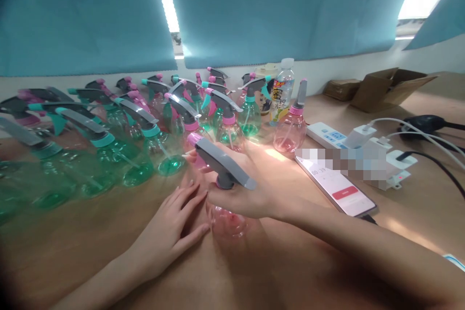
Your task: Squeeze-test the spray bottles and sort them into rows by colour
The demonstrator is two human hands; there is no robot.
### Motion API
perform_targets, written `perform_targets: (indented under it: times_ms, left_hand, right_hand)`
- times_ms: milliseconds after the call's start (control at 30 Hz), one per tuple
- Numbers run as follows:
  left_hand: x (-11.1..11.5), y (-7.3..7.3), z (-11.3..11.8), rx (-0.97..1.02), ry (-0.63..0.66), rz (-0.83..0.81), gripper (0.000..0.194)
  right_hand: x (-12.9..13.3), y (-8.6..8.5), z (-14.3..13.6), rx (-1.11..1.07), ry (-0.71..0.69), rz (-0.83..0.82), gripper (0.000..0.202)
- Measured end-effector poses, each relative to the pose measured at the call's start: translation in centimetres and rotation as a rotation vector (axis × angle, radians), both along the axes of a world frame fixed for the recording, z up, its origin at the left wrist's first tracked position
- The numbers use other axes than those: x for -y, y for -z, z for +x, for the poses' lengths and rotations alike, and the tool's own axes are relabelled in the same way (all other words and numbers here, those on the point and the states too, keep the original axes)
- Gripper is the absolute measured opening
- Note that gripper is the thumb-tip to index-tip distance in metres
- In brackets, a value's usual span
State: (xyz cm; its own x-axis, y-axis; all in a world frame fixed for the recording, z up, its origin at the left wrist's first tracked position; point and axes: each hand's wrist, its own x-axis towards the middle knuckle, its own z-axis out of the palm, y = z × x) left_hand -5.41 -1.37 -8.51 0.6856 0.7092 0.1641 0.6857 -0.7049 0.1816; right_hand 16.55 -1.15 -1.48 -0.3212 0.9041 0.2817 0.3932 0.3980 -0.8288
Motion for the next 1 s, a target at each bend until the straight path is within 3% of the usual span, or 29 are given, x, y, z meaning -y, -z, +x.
perform_targets:
  times_ms: [133, 267, 467, 1000]
  left_hand:
    - [-0.1, -0.1, 0.1, -0.002, -0.001, -0.01, 0.058]
    - [0.0, -0.2, 0.1, 0.001, -0.003, -0.014, 0.057]
    - [0.1, -0.3, 0.1, 0.012, -0.001, -0.012, 0.055]
    - [0.1, -0.3, 0.1, 0.017, -0.01, -0.028, 0.057]
  right_hand:
    - [-0.2, 0.2, 0.1, -0.023, -0.03, 0.04, 0.047]
    - [-0.2, 0.7, 0.2, -0.033, -0.021, 0.045, 0.053]
    - [-0.2, 1.3, 0.3, 0.001, 0.02, 0.026, 0.049]
    - [-0.2, 0.9, 0.2, 0.015, 0.054, 0.014, 0.038]
